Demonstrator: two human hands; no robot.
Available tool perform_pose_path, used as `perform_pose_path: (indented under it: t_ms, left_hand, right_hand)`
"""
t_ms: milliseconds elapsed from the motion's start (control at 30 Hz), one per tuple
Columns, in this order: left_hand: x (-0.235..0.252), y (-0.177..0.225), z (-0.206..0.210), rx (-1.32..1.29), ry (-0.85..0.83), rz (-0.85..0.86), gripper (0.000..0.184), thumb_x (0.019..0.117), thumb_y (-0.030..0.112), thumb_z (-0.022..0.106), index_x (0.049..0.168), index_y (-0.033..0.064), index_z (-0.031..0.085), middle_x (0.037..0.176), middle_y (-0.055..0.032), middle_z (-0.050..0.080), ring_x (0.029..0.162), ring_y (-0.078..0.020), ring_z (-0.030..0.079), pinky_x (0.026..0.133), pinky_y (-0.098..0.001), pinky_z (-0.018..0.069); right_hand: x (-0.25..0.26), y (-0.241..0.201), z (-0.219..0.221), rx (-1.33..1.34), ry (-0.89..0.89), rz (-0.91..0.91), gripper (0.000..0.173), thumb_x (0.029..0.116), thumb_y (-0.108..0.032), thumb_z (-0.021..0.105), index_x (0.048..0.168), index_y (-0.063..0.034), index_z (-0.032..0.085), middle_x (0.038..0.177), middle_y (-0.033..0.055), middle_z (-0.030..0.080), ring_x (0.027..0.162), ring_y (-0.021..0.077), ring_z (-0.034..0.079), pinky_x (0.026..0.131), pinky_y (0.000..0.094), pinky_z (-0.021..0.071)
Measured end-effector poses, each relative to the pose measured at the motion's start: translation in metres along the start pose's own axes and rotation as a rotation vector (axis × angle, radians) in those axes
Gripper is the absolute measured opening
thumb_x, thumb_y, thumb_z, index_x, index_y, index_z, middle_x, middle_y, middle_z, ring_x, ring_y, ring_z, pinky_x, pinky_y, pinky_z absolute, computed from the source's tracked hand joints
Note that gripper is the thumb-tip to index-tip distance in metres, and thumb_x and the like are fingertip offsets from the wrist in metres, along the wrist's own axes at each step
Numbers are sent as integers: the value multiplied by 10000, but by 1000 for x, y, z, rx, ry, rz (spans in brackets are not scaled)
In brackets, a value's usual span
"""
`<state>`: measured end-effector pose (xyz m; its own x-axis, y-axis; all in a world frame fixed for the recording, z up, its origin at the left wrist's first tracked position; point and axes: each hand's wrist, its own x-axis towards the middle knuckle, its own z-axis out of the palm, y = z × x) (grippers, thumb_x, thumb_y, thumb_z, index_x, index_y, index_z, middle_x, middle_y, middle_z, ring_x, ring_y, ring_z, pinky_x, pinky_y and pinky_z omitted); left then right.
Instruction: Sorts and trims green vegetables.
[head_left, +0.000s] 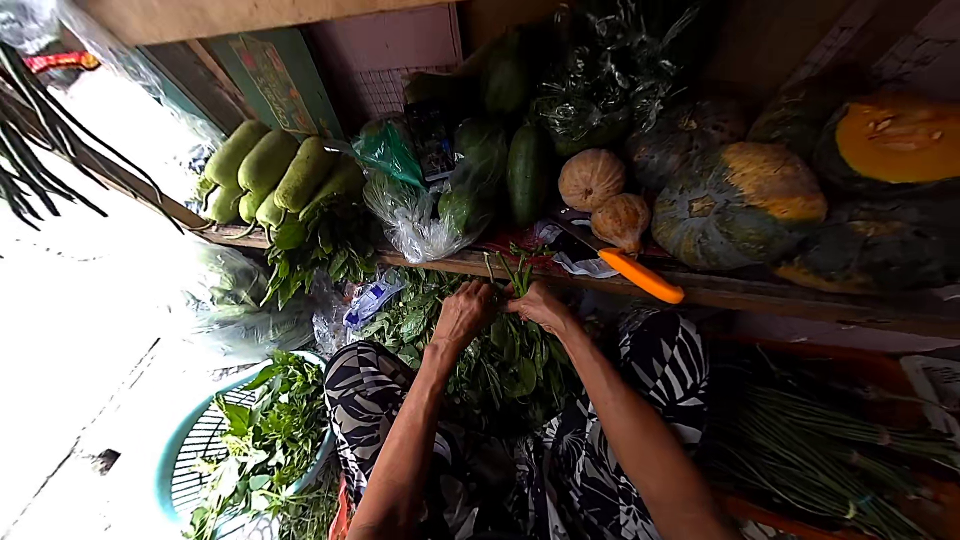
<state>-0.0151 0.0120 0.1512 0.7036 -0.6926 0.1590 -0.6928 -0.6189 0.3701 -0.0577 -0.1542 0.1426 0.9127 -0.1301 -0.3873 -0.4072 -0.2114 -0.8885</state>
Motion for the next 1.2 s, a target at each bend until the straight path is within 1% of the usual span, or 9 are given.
perform_pose_path:
  t_ms: [233, 433, 633, 733, 800, 900, 967, 1100, 1200]
  left_hand:
    - [0, 2, 12, 57, 114, 3, 228, 987, 69, 555, 995, -47, 751, 994, -229, 737, 947, -403, 730, 800, -536, 575]
    - [10, 9, -18, -212, -131, -306, 235, 970, 161, 630, 1115, 15, 743, 1056, -172, 742, 1027, -330, 705, 943, -539, 521]
    - [4, -34, -4, -1056, 208, -568, 130, 1037, 82, 549, 1085, -16, 618, 907, -67, 662, 743, -123, 658, 761, -318, 587]
    - [0, -42, -7, -404, 222, -562, 314, 1042, 248, 606, 1110, -44, 700, 1080, -221, 708, 1010, -354, 683, 919, -559, 521]
    - [-4, -28, -7, -319, 144, -510, 436, 1081, 333, 515, 1165, -54, 698, 1233, -284, 631, 1188, -455, 579, 1023, -631, 426]
    - [-5, -2, -1, -704, 68, -432, 400, 1085, 345, 505, 1299, 45, 663, 1172, -152, 696, 995, -229, 659, 893, -447, 523]
    - [-4, 4, 5, -875, 77, -375, 314, 1081, 285, 523, 1244, 66, 678, 1070, -85, 717, 884, -131, 660, 821, -357, 542]
    - [-11, 5, -8, -732, 164, -372, 342, 1114, 294, 430, 1381, 147, 586, 1014, -115, 664, 732, -185, 607, 682, -388, 535]
    - [-10, 20, -11, -795, 100, -379, 273, 1086, 278, 513, 1293, 163, 648, 825, -49, 595, 547, -105, 480, 516, -267, 441]
  right_hand:
    - [1, -2, 0, -172, -38, 11, 380, 862, -141, 821, 1195, -41, 665, 1078, 110, 660, 856, 137, 590, 777, 323, 493]
    - [-2, -6, -3, -188, -76, 14, 364, 866, -113, 806, 1190, -27, 664, 1112, 130, 665, 949, 176, 608, 854, 373, 495]
    - [-3, 7, -13, -23, -104, -46, 295, 846, -14, 807, 1100, -10, 657, 831, 46, 649, 631, 62, 518, 569, 229, 425]
    - [-4, 9, -13, 41, -69, -51, 262, 850, -8, 798, 1074, -9, 662, 784, 42, 642, 592, 65, 504, 534, 231, 408]
    - [-2, 4, -14, 92, -100, -28, 292, 865, -28, 789, 1117, -15, 643, 821, 20, 636, 623, 58, 519, 569, 231, 433]
    - [-1, 3, -9, 176, -107, -35, 276, 838, 2, 798, 1068, -16, 647, 789, 1, 638, 555, 33, 491, 530, 203, 431]
    - [-1, 5, -8, 261, -115, -76, 251, 842, 11, 787, 1046, -28, 646, 778, -10, 635, 531, 22, 486, 508, 185, 441]
    - [-3, 4, -24, 575, -24, -188, 143, 1029, -56, 564, 1160, -42, 619, 791, -26, 557, 537, 40, 471, 531, 205, 480]
    - [3, 9, -28, 763, -24, -196, 138, 1077, -124, 490, 1126, -100, 617, 710, -68, 499, 530, 40, 466, 544, 201, 487]
